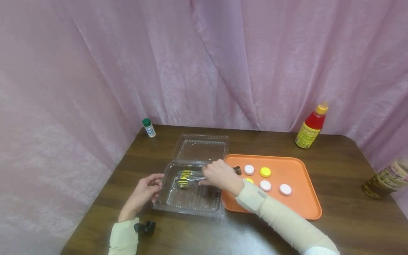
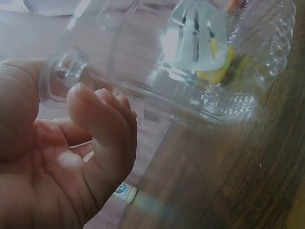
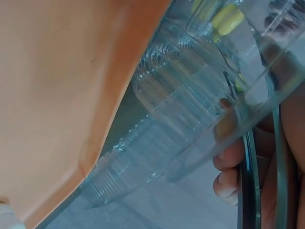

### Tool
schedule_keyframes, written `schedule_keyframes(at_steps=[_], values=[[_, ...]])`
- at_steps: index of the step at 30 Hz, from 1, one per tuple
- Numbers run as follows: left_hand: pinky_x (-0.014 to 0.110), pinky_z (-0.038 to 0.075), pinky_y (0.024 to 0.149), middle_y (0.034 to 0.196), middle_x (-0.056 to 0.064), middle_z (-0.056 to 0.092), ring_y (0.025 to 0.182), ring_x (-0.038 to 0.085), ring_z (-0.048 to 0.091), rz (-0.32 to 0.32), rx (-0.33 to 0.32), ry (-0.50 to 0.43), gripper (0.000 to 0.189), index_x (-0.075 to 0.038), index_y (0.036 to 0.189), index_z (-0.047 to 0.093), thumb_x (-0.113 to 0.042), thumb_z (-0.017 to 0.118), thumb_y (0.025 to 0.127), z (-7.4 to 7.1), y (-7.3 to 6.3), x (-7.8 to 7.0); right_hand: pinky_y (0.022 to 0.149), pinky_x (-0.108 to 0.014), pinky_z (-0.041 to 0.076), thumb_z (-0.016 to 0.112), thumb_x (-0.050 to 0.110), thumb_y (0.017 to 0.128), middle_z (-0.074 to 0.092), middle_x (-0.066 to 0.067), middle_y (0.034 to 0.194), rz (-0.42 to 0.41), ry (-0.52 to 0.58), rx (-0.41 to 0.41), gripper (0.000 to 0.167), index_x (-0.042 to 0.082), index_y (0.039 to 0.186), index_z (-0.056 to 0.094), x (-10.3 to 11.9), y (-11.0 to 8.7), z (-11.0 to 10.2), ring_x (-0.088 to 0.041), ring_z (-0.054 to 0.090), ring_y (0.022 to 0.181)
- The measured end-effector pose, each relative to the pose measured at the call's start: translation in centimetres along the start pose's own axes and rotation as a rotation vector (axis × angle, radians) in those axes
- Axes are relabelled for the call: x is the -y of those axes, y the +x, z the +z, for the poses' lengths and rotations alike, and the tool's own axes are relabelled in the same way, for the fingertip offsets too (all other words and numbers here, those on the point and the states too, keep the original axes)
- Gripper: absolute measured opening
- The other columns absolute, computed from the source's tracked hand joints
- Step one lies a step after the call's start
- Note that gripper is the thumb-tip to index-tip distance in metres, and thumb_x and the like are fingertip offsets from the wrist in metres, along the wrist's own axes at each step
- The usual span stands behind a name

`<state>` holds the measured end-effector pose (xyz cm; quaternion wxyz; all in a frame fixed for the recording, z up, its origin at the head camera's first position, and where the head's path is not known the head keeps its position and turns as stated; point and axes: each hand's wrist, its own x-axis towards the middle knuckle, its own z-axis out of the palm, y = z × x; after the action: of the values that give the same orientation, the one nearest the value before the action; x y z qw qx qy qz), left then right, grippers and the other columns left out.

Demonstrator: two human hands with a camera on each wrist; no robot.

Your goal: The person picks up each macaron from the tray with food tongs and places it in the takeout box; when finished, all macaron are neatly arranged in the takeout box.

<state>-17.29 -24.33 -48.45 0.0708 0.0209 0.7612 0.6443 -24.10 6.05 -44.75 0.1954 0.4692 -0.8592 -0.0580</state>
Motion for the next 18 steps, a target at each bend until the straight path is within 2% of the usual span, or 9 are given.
schedule_keyframes(at_steps=[5,12,18], values=[[0.022,0.043,0.043,0.093,0.012,0.054,0.057,0.013,0.048,0.002,-0.002,-0.002,0.047,0.013,0.134,0.051,0.013,0.053,0.087,0.0,0.0,0.1,0.037,-0.025,0.022,0.069,0.059,0.087,0.039,0.007,0.052,0.018,0.013,0.011,0.049,0.015,0.069,0.056,-0.1,-0.2,-0.7,-0.007,0.029,0.044],[0.021,0.042,0.043,0.093,0.012,0.053,0.057,0.012,0.048,-0.002,0.010,-0.014,0.048,0.013,0.135,0.050,0.013,0.053,0.087,-0.1,0.0,0.2,0.036,-0.027,0.027,0.069,0.061,0.086,0.042,0.006,0.052,0.024,-0.030,-0.051,0.052,0.016,0.066,0.052,-0.4,-0.7,-1.3,-0.008,0.033,0.042],[0.021,0.042,0.043,0.093,0.012,0.053,0.056,0.012,0.048,-0.007,0.001,-0.013,0.047,0.013,0.134,0.052,0.013,0.053,0.087,-0.1,0.1,0.2,0.036,-0.027,0.026,0.069,0.061,0.085,0.044,0.005,0.054,0.060,-0.030,-0.065,0.053,0.015,0.066,0.050,-0.8,-1.5,-2.1,-0.010,0.033,0.043]])
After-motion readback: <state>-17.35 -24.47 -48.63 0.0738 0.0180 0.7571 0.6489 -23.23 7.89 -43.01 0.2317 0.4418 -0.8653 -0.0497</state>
